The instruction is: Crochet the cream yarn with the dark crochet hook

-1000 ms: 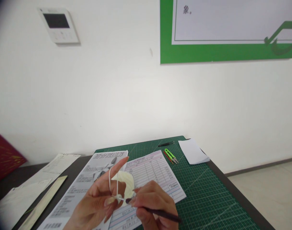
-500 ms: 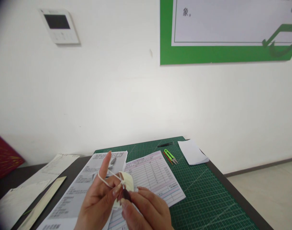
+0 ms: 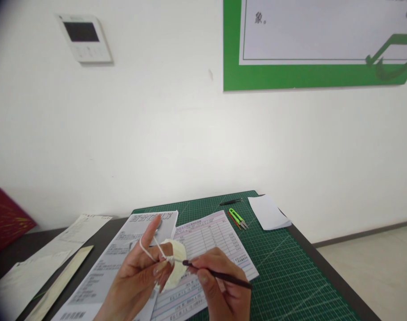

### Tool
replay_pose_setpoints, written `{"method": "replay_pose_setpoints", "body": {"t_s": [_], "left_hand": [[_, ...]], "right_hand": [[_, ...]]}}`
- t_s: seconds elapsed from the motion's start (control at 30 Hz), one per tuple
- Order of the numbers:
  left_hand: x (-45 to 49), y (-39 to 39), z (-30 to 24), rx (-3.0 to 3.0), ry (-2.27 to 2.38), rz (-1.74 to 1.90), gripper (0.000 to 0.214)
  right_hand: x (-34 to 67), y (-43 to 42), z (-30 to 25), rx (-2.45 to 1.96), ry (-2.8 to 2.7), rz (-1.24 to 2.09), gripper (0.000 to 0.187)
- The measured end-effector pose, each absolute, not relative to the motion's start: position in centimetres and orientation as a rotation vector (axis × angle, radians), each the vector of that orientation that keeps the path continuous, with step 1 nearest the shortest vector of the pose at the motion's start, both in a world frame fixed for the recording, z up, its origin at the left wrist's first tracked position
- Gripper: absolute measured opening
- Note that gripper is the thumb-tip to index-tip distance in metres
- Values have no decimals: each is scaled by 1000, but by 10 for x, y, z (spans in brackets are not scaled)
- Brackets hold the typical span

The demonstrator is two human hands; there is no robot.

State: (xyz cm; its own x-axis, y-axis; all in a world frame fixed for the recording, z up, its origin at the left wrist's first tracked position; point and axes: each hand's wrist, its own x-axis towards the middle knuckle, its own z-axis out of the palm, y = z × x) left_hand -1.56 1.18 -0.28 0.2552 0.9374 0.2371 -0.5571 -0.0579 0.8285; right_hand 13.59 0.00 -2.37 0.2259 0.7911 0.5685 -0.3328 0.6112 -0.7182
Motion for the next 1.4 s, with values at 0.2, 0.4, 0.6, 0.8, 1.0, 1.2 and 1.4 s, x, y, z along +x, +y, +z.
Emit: {"method": "replay_pose_setpoints", "body": {"t_s": [0.2,0.4,0.6,0.8,1.0,1.2,1.4], "left_hand": [[-18,13,-4,1032,473,1286,63],[-20,15,-4,969,512,1276,55],[-12,12,-6,998,550,1351,55],[0,9,-14,1034,632,1473,59],[15,6,-23,999,705,1528,54],[24,3,-22,874,706,1607,53],[14,8,-8,476,547,1364,58]], "right_hand": [[143,4,-30,-511,-998,958,11],[151,10,-36,-475,-915,1140,13],[145,17,-24,-470,-641,1435,15],[142,21,-24,-528,-520,1553,20],[136,18,-27,-545,-560,1538,21],[132,11,-39,-688,-917,1054,11],[140,9,-39,-399,-1605,250,56]]}}
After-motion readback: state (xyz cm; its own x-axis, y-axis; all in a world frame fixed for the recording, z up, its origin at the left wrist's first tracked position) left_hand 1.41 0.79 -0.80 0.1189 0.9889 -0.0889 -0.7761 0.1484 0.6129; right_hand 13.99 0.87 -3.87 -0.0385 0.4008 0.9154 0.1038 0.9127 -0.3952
